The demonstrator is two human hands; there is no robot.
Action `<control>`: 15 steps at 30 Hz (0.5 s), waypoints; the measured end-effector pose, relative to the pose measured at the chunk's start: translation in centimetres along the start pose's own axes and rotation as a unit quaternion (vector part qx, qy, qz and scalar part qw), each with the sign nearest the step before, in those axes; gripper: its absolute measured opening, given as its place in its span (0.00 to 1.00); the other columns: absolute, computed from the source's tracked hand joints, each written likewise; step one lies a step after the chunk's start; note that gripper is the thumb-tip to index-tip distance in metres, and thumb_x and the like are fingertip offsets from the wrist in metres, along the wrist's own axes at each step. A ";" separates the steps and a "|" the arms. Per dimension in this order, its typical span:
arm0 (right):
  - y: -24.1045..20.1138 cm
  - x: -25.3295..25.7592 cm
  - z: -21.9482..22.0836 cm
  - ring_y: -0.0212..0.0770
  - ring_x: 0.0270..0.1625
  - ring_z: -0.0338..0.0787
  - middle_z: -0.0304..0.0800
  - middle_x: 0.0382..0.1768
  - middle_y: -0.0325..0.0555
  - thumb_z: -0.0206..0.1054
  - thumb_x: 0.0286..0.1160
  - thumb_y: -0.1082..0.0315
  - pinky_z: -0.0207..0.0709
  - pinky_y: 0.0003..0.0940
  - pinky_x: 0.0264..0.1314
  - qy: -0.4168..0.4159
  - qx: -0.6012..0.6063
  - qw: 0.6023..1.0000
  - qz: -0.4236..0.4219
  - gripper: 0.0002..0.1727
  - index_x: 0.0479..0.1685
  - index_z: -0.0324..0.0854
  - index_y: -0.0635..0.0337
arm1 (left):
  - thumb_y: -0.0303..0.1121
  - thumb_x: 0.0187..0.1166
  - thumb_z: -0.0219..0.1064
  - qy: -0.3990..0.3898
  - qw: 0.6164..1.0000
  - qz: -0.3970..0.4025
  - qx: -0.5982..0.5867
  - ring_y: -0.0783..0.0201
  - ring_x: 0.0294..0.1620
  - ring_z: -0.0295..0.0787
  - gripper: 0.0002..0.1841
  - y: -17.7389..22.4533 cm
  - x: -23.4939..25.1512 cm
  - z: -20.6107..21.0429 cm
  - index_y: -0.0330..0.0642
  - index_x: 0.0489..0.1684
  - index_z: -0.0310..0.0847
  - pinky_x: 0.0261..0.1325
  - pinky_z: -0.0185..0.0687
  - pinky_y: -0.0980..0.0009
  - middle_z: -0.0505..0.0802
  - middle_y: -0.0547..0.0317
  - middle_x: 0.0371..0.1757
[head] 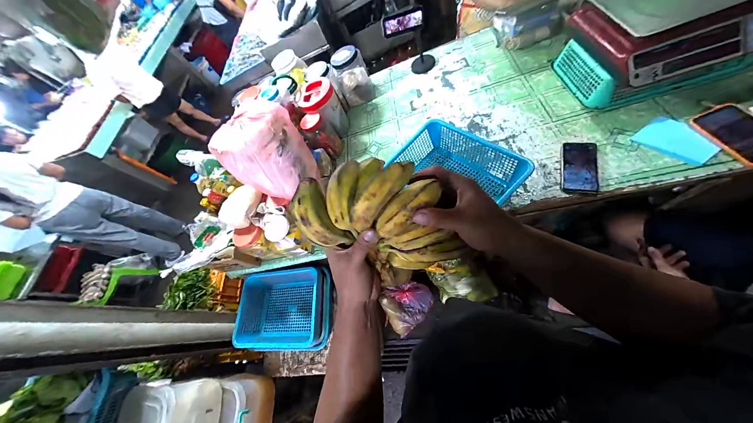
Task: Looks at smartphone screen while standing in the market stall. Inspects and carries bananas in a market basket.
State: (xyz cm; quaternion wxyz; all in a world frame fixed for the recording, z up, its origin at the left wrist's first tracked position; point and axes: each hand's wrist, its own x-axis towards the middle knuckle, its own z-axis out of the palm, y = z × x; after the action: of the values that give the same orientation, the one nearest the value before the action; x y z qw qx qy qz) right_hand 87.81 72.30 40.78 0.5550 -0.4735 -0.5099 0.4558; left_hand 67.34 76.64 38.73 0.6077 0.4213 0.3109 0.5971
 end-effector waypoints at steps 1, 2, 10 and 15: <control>-0.3 0.0 -0.1 0.36 0.51 0.94 0.92 0.53 0.42 0.82 0.59 0.51 0.92 0.38 0.54 0.000 -0.018 1.000 -0.010 0.36 0.72 0.78 0.48 | 0.39 0.54 0.90 0.015 0.999 -0.013 -0.037 0.58 0.46 0.94 0.38 -0.2 0.1 0.4 0.36 0.64 0.73 0.51 0.94 0.56 0.93 0.46 0.46; -0.6 0.1 -0.5 0.35 0.53 0.93 0.92 0.54 0.40 0.82 0.59 0.50 0.91 0.39 0.55 -0.003 -0.045 0.999 -0.021 0.37 0.73 0.78 0.47 | 0.41 0.56 0.89 0.028 0.997 -0.024 -0.062 0.57 0.46 0.95 0.38 -0.6 0.2 0.7 0.37 0.64 0.73 0.51 0.94 0.56 0.93 0.45 0.46; -1.5 1.5 -5.9 0.29 0.39 0.92 0.94 0.36 0.38 0.80 0.66 0.59 0.89 0.29 0.46 -0.020 -0.068 0.997 -0.015 0.15 0.44 0.89 0.58 | 0.41 0.48 0.93 -0.068 0.997 -0.045 -0.020 0.62 0.45 0.94 0.39 -2.8 0.3 3.2 0.38 0.60 0.77 0.52 0.94 0.60 0.94 0.52 0.45; -3.2 3.5 -8.8 0.36 0.36 0.88 0.89 0.32 0.43 0.67 0.80 0.43 0.84 0.41 0.42 -0.029 -0.111 0.992 0.048 0.25 0.41 0.88 0.59 | 0.33 0.65 0.82 -0.004 0.994 -0.092 -0.062 0.58 0.46 0.94 0.28 -4.9 1.5 6.8 0.38 0.64 0.75 0.50 0.94 0.57 0.93 0.47 0.46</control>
State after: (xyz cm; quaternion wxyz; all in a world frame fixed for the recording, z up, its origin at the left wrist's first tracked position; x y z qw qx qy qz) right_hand 96.90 74.82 44.16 0.4609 -0.5430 -0.5499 0.4361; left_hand 75.71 77.54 37.63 0.6866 0.3545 0.3080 0.5550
